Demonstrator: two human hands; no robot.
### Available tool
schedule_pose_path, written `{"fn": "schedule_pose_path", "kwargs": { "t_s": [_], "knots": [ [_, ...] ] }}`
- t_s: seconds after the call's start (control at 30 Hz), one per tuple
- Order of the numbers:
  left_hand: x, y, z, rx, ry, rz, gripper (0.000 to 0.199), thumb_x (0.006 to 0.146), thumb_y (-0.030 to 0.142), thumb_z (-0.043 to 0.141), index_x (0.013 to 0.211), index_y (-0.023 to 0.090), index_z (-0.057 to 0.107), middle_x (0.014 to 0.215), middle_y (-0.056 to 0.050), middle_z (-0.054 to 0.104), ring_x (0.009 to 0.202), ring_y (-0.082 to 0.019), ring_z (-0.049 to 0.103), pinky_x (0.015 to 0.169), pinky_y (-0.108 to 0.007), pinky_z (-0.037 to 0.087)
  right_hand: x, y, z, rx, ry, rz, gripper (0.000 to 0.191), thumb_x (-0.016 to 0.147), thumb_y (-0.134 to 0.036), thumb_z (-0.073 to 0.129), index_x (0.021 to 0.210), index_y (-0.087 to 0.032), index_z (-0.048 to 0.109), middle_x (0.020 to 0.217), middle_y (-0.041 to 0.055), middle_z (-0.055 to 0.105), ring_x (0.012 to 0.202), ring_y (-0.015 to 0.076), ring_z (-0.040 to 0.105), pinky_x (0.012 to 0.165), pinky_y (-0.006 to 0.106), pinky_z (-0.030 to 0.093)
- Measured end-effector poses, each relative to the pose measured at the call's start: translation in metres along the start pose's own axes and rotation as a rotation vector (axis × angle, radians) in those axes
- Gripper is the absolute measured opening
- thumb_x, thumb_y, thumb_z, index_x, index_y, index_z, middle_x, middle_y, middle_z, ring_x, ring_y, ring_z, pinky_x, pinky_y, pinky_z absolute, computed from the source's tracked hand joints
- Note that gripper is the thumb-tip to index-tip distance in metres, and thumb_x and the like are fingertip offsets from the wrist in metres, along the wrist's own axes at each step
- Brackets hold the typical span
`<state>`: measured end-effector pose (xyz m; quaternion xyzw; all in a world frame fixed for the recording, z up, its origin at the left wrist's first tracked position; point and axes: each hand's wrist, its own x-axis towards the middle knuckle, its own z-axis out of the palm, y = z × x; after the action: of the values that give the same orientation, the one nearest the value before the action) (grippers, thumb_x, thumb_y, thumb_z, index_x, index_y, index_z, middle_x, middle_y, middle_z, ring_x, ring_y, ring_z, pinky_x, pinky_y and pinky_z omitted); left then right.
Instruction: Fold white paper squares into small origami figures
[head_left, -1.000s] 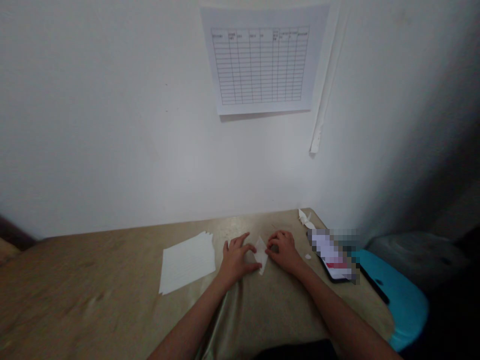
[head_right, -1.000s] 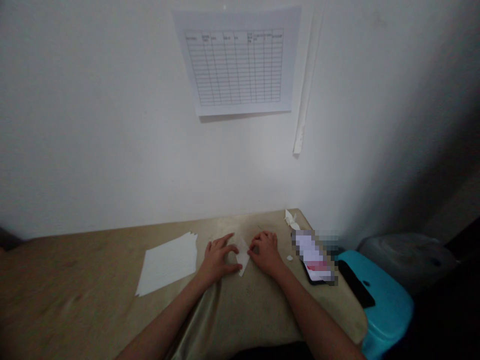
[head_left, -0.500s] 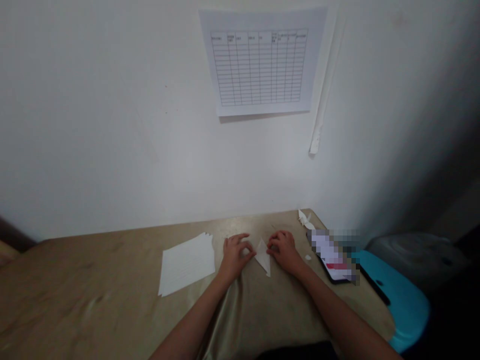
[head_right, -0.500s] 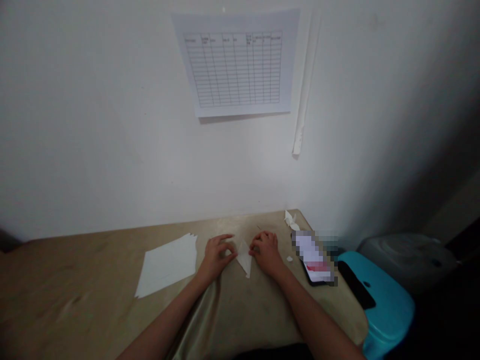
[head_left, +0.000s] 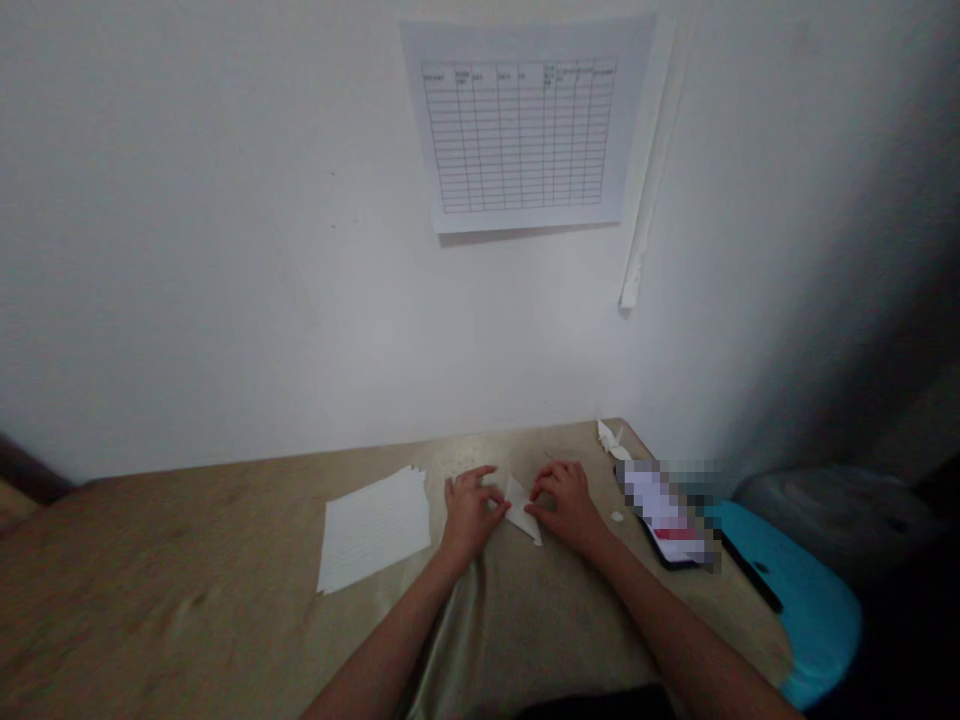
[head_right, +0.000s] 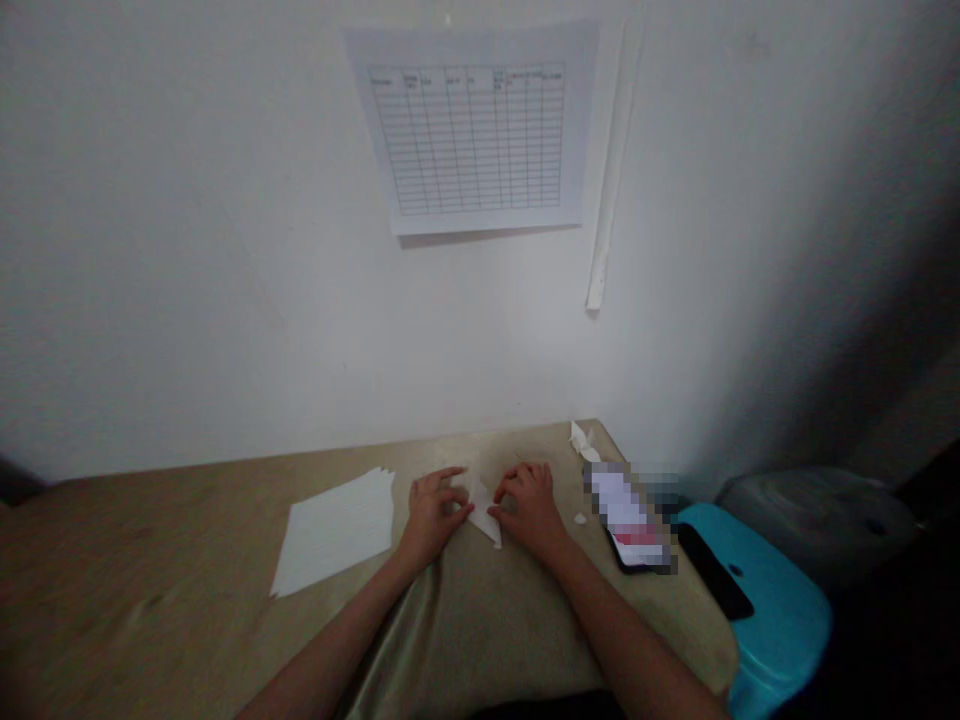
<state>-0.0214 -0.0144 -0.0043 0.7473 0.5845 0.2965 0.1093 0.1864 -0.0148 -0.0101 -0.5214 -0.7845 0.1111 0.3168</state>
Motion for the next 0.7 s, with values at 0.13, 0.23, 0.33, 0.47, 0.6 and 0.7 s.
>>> {"fn": "schedule_pose_path", "kwargs": {
  "t_s": [0.13, 0.23, 0.33, 0.47, 0.6, 0.7],
  "knots": [
    [-0.0019, 0.0018, 0.0002, 0.035, 0.022, -0.035, 0.006, 0.077, 0.022, 0.076, 0.073, 0.025, 0.074, 0.133, -0.002, 0.063, 0.129, -0.029, 0.049, 0.114, -0.066, 0.016, -0.0026, -0.0062, -0.0016, 0.021, -0.055, -0.043, 0.011, 0.078, -0.038, 0.077, 0.082, -0.029, 0.073, 0.106, 0.0012, 0.067, 0.118, 0.0258, 0.048, 0.115, 0.057, 0.005],
    [-0.0031, -0.0004, 0.0022, 0.053, 0.034, -0.041, 0.004, 0.078, 0.023, 0.076, 0.078, 0.025, 0.073, 0.133, -0.003, 0.062, 0.128, -0.029, 0.049, 0.113, -0.066, 0.018, -0.0032, -0.0087, -0.0021, 0.016, -0.086, -0.047, 0.007, 0.079, -0.037, 0.076, 0.081, -0.030, 0.073, 0.104, -0.0012, 0.070, 0.120, 0.0257, 0.048, 0.115, 0.059, 0.001],
    [-0.0046, -0.0022, 0.0029, 0.091, 0.073, 0.036, 0.015, 0.077, 0.022, 0.076, 0.091, 0.023, 0.070, 0.134, -0.007, 0.059, 0.128, -0.028, 0.049, 0.114, -0.063, 0.022, -0.0029, -0.0082, -0.0022, 0.006, -0.087, -0.043, 0.004, 0.081, -0.035, 0.074, 0.083, -0.031, 0.074, 0.103, -0.0020, 0.072, 0.122, 0.0256, 0.049, 0.115, 0.060, -0.001],
    [-0.0060, 0.0001, 0.0005, 0.167, 0.065, 0.202, 0.014, 0.079, 0.021, 0.074, 0.092, 0.026, 0.073, 0.142, -0.008, 0.052, 0.133, -0.028, 0.043, 0.116, -0.064, 0.017, -0.0026, -0.0047, -0.0004, 0.001, -0.077, -0.042, 0.006, 0.085, -0.035, 0.069, 0.088, -0.032, 0.074, 0.104, -0.0019, 0.073, 0.125, 0.0262, 0.048, 0.114, 0.062, -0.005],
    [-0.0064, 0.0028, -0.0013, 0.251, 0.035, 0.276, 0.010, 0.084, 0.029, 0.070, 0.087, 0.036, 0.078, 0.152, -0.001, 0.043, 0.137, -0.033, 0.038, 0.115, -0.069, 0.011, -0.0027, -0.0028, 0.0015, -0.027, -0.067, -0.018, 0.008, 0.085, -0.037, 0.069, 0.088, -0.031, 0.073, 0.105, -0.0007, 0.072, 0.123, 0.0260, 0.049, 0.114, 0.062, -0.005],
    [-0.0073, 0.0005, -0.0016, 0.320, -0.007, 0.299, 0.024, 0.086, 0.034, 0.069, 0.106, 0.047, 0.074, 0.161, 0.003, 0.031, 0.141, -0.039, 0.031, 0.111, -0.076, 0.008, -0.0026, -0.0038, 0.0011, -0.063, -0.058, 0.016, 0.012, 0.083, -0.041, 0.072, 0.084, -0.029, 0.073, 0.103, 0.0005, 0.071, 0.118, 0.0256, 0.050, 0.115, 0.060, -0.001]
  ]
}}
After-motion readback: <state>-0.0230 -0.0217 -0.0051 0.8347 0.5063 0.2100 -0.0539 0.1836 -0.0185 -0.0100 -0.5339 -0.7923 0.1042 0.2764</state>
